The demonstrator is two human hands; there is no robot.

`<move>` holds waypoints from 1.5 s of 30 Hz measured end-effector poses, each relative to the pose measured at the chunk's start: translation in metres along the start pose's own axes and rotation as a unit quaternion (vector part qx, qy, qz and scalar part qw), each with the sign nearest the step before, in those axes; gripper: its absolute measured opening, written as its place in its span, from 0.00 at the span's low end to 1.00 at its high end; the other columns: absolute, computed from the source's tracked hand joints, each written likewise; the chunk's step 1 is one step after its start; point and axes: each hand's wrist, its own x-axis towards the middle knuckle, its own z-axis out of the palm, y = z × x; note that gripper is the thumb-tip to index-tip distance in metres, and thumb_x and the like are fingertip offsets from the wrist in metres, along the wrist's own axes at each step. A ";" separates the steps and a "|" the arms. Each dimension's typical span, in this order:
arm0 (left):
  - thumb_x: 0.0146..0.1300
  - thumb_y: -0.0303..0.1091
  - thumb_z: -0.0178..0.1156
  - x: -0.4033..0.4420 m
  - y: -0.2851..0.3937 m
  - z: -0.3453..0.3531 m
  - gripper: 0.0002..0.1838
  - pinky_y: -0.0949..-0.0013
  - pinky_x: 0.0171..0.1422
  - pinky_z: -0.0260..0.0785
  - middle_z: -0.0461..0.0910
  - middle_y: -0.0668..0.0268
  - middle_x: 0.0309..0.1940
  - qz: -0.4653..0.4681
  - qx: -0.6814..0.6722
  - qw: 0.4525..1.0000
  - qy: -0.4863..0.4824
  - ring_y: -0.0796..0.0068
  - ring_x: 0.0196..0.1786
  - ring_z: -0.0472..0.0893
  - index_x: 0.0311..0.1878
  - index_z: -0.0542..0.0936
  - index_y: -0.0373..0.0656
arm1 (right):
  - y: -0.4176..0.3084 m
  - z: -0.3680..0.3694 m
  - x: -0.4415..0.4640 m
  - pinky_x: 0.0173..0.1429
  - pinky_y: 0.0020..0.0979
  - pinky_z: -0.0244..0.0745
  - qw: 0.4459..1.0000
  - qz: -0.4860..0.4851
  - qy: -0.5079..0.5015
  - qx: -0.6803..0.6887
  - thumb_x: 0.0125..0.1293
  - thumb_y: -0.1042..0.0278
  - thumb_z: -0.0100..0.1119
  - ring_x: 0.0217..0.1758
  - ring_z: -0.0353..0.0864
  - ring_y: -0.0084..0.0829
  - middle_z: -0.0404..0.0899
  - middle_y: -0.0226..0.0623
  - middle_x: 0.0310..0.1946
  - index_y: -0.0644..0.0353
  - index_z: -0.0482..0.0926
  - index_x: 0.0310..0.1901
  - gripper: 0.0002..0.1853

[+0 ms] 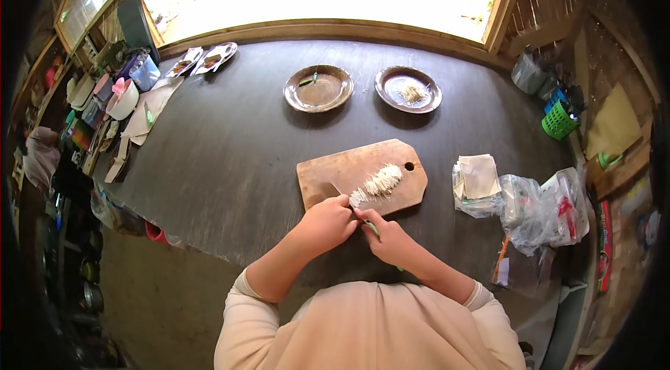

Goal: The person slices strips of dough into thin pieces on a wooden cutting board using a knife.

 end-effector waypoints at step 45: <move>0.62 0.28 0.62 0.023 -0.022 0.018 0.07 0.60 0.53 0.75 0.77 0.58 0.41 -0.003 -0.064 0.993 0.101 0.56 0.46 0.81 0.42 0.84 0.38 | 0.004 -0.030 -0.005 0.28 0.31 0.76 0.996 0.005 0.083 -0.016 0.74 0.71 0.52 0.20 0.80 0.28 0.78 0.38 0.22 0.53 0.73 0.65 0.19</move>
